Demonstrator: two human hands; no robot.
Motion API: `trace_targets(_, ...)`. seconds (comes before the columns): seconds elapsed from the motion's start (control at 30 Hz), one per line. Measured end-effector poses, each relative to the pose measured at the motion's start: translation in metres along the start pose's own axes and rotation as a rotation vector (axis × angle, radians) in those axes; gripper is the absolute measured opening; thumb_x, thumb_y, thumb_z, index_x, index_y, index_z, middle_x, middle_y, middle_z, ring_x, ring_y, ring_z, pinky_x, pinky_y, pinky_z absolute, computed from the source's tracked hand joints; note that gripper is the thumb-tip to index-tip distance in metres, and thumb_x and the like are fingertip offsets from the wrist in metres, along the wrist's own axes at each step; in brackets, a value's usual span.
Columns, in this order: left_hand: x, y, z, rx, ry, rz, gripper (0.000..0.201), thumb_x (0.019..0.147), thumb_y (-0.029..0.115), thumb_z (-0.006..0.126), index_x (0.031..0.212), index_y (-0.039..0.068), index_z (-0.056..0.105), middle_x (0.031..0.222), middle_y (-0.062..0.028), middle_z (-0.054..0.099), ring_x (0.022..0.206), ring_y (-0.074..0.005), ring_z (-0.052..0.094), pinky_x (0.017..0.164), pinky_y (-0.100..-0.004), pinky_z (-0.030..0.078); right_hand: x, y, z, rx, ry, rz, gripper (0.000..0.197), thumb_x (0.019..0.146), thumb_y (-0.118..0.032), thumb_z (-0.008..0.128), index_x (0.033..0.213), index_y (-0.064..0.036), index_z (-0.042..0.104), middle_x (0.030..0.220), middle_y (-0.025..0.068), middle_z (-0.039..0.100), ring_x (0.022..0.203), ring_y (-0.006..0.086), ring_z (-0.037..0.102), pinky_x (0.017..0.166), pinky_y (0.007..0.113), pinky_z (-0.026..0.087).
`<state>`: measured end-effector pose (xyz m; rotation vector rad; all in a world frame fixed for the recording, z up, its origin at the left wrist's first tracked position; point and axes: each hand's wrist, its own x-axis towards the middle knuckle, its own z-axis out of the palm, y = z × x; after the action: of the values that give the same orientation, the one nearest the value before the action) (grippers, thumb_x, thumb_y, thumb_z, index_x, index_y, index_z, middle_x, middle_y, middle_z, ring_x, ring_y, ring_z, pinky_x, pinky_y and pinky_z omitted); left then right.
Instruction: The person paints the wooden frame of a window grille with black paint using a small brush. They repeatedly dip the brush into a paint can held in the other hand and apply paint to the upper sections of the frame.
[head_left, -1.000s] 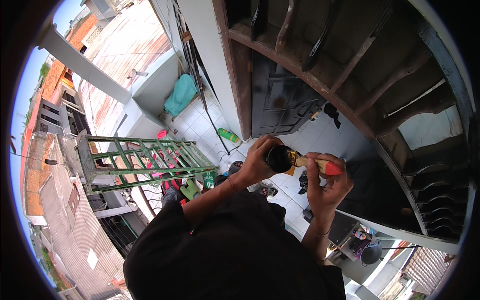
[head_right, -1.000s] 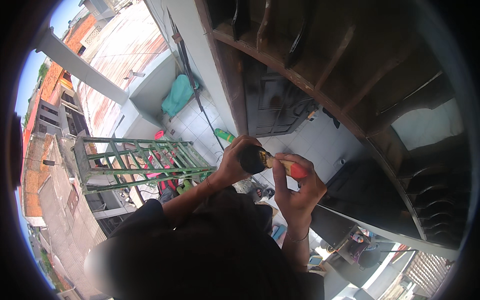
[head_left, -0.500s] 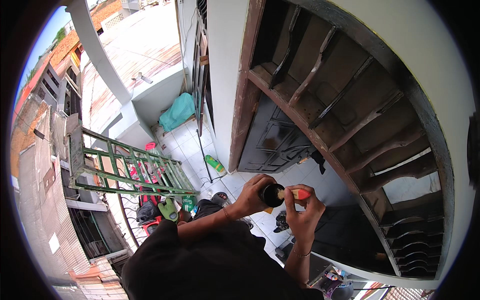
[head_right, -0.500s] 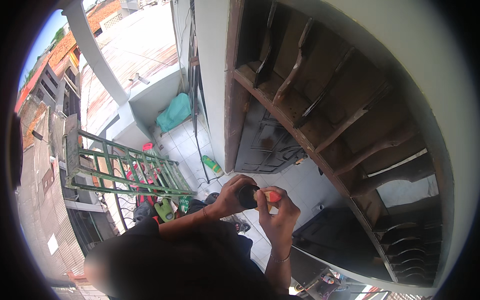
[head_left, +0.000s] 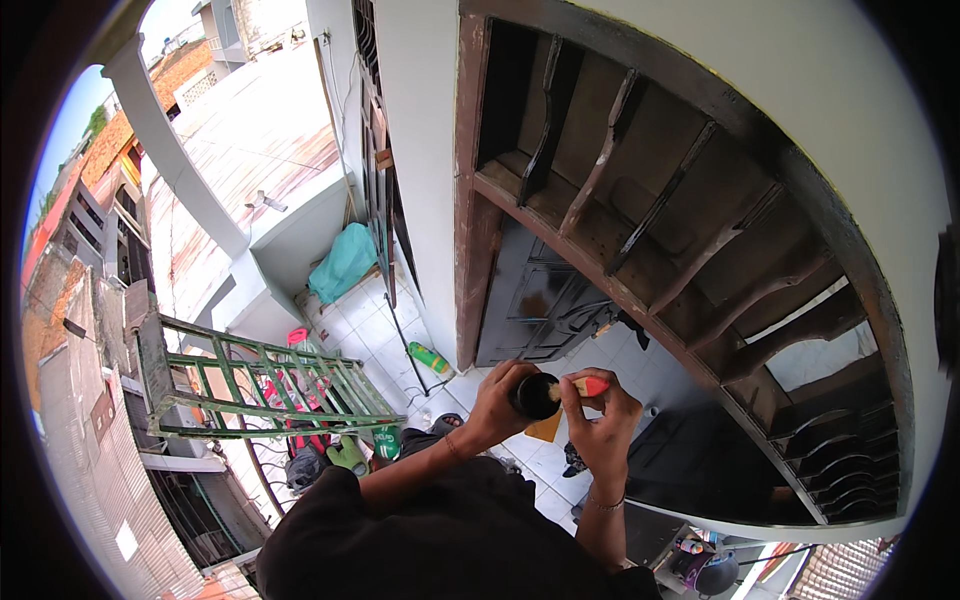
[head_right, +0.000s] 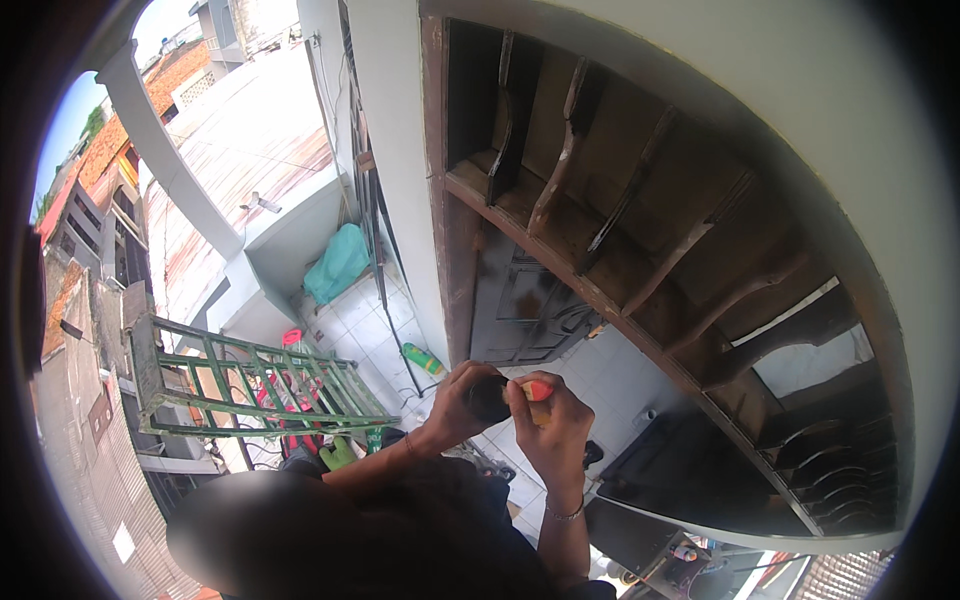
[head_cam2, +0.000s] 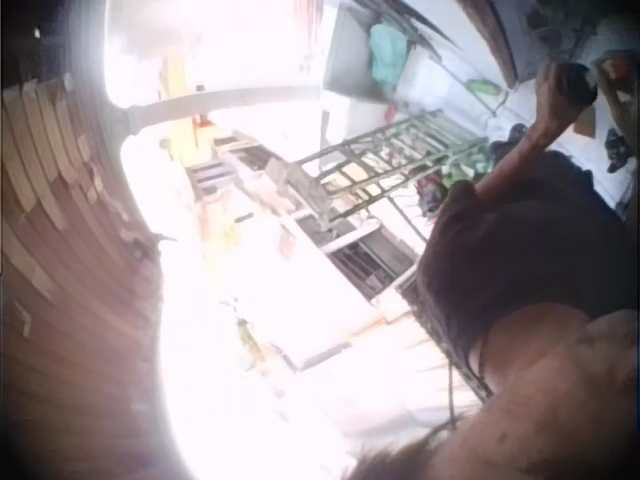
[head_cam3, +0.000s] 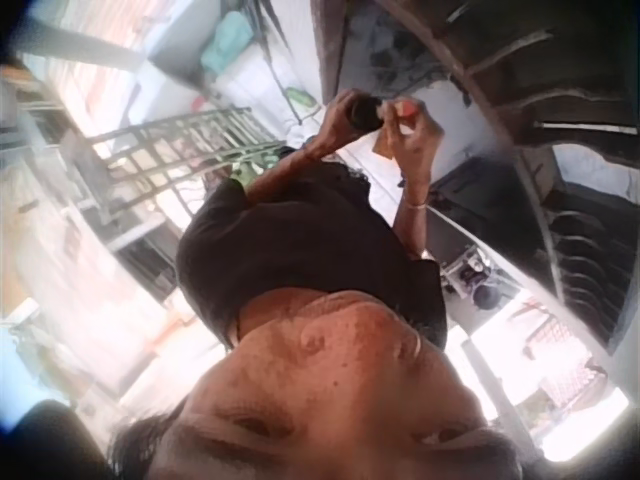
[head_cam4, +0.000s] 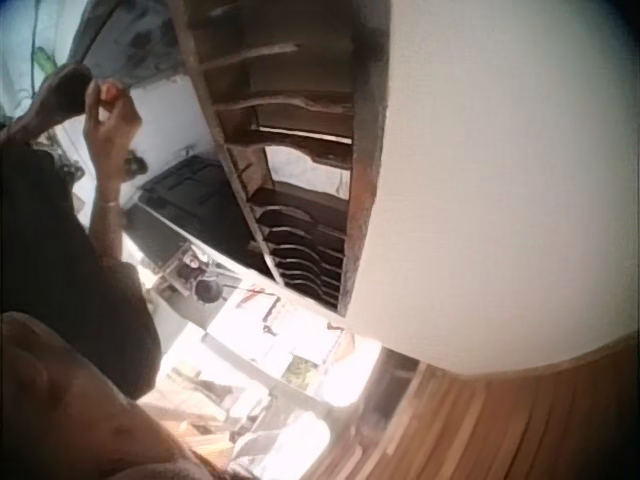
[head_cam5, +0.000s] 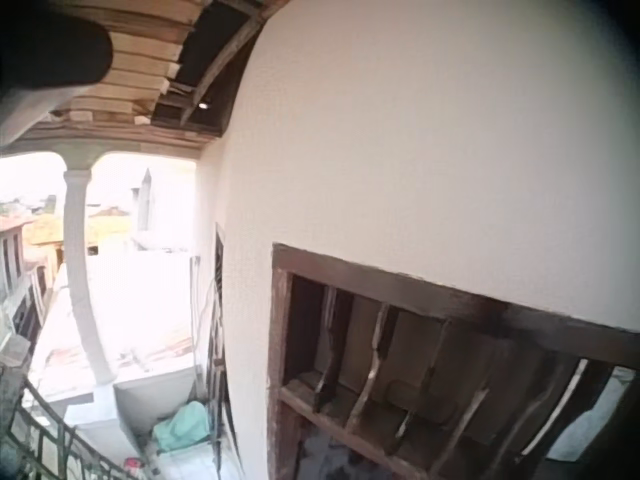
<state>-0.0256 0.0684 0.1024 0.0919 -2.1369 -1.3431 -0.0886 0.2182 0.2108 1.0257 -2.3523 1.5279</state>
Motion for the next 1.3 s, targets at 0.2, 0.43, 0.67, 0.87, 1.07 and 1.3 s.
trace_targets(0.2,0.002,0.003,-0.008,0.022,-0.019,0.006,0.053,0.067,0.009,0.094,0.112,0.004,0.066,0.110,-0.0127,0.069,0.101,-0.0357,0.070,0.086,-0.0426,0.057,-0.005,-0.010,0.006,0.100,0.054,0.067,0.014,0.092,-0.007,0.081,0.098,0.0009,0.071,0.089,0.0098,0.078,0.077,0.0179,0.079,0.067,0.027,0.062)
trace_targets(0.43,0.016,-0.003,0.008,-0.027,-0.125,0.023,0.051,0.067,0.008,0.094,0.110,0.005,0.067,0.104,-0.0123,0.070,0.094,-0.0346,0.070,0.083,-0.0415,0.056,-0.010,-0.002,-0.001,0.008,0.237,0.044,0.020,0.089,-0.011,0.085,0.098,0.0005,0.071,0.090,0.0120,0.076,0.076,0.0232,0.078,0.067,0.032,0.062)
trace_targets(0.67,0.004,-0.031,0.067,-0.211,-0.201,0.007,0.077,0.070,0.011,0.096,0.135,-0.005,0.058,0.122,-0.0129,0.071,0.107,-0.0261,0.071,0.096,-0.0384,0.056,-0.033,0.016,-0.031,-0.075,0.362,-0.026,0.021,0.095,-0.013,0.075,0.096,0.0025,0.061,0.081,0.0172,0.065,0.071,0.0397,0.066,0.063,0.048,0.052)
trace_targets(0.87,0.005,-0.027,0.074,-0.044,-0.355,0.152,0.087,0.075,0.015,0.095,0.147,-0.002,0.049,0.132,-0.0134,0.067,0.114,-0.0283,0.071,0.101,-0.0401,0.057,-0.057,0.012,-0.036,-0.183,0.497,-0.011,0.022,0.098,-0.016,0.072,0.096,0.0040,0.061,0.080,0.0176,0.064,0.070,0.0391,0.066,0.060,0.047,0.051)
trace_targets(1.07,0.008,-0.017,0.081,0.010,-0.548,0.107,0.082,0.080,0.021,0.092,0.147,0.000,0.048,0.136,-0.0154,0.063,0.112,-0.0252,0.072,0.095,-0.0364,0.058,-0.076,-0.006,-0.041,-0.184,0.686,0.023,0.023,0.095,-0.014,0.073,0.097,0.0063,0.062,0.079,0.0185,0.065,0.072,0.0395,0.067,0.061,0.046,0.052)
trace_targets(1.3,0.016,-0.046,0.131,0.030,-0.575,0.569,0.062,0.089,0.017,0.085,0.139,-0.001,0.052,0.129,-0.0130,0.066,0.109,-0.0219,0.072,0.093,-0.0333,0.059,-0.092,-0.008,-0.052,-0.180,0.779,0.028,0.026,0.095,-0.013,0.075,0.106,0.0080,0.065,0.088,0.0186,0.067,0.075,0.0391,0.069,0.063,0.043,0.054)
